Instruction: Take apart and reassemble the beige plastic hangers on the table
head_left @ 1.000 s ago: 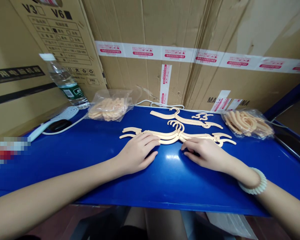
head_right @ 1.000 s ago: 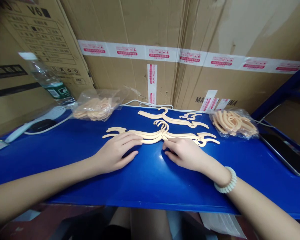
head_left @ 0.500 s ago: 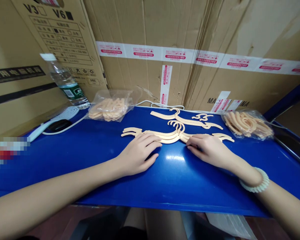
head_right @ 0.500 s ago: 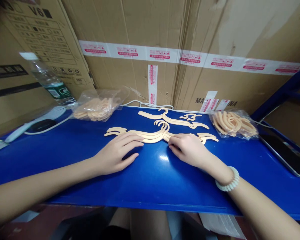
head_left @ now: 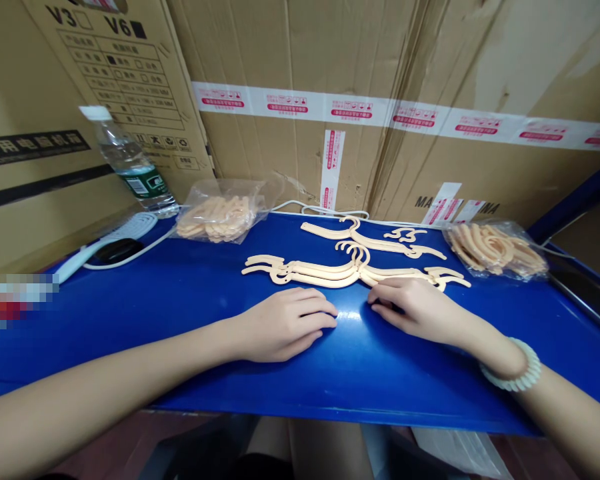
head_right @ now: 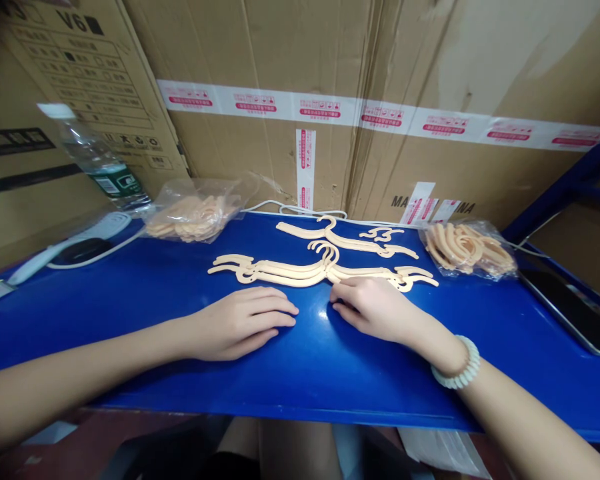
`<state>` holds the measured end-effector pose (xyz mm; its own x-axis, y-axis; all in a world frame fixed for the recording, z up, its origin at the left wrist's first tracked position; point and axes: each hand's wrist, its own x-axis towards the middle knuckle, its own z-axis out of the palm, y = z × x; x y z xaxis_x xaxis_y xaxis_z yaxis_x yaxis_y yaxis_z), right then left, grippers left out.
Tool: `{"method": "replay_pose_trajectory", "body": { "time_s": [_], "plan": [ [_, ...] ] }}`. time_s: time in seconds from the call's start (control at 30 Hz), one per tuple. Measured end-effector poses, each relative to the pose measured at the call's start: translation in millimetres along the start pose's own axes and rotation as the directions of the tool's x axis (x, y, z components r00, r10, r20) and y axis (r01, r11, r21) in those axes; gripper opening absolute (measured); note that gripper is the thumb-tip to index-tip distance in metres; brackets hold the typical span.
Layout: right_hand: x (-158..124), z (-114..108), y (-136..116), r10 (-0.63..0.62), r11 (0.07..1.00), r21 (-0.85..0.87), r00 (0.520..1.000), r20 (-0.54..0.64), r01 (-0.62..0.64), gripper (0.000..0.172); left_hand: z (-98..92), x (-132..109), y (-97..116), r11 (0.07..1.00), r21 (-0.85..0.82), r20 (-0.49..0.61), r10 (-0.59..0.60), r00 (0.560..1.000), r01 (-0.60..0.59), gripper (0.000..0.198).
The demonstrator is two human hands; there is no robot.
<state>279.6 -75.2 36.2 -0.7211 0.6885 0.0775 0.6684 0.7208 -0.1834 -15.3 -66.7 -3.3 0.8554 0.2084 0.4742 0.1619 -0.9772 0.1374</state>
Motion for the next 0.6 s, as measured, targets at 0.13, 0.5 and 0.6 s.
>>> {"method": "replay_pose_trajectory", "body": {
  "time_s": [0.13,0.5,0.6],
  "plan": [
    [0.7,-0.6,0.3,-0.003,1.000,0.005,1.000,0.002,0.003,0.019,-0.5,0.8,0.4,1.000,-0.002,-0.002,0.003,1.000,-0.003,0.025],
    [0.8,-1.2,-0.9,-0.011,1.000,0.012,1.000,-0.010,0.011,0.020,-0.9,0.0,0.6,1.000,-0.004,0.009,-0.006,1.000,0.006,0.025],
    [1.1,-1.3,-1.9,-0.027,0.999,0.018,0.999,-0.024,0.027,0.019,0.0,-0.5,0.2,1.000,-0.007,0.004,-0.002,1.000,0.002,0.025]
  ]
}}
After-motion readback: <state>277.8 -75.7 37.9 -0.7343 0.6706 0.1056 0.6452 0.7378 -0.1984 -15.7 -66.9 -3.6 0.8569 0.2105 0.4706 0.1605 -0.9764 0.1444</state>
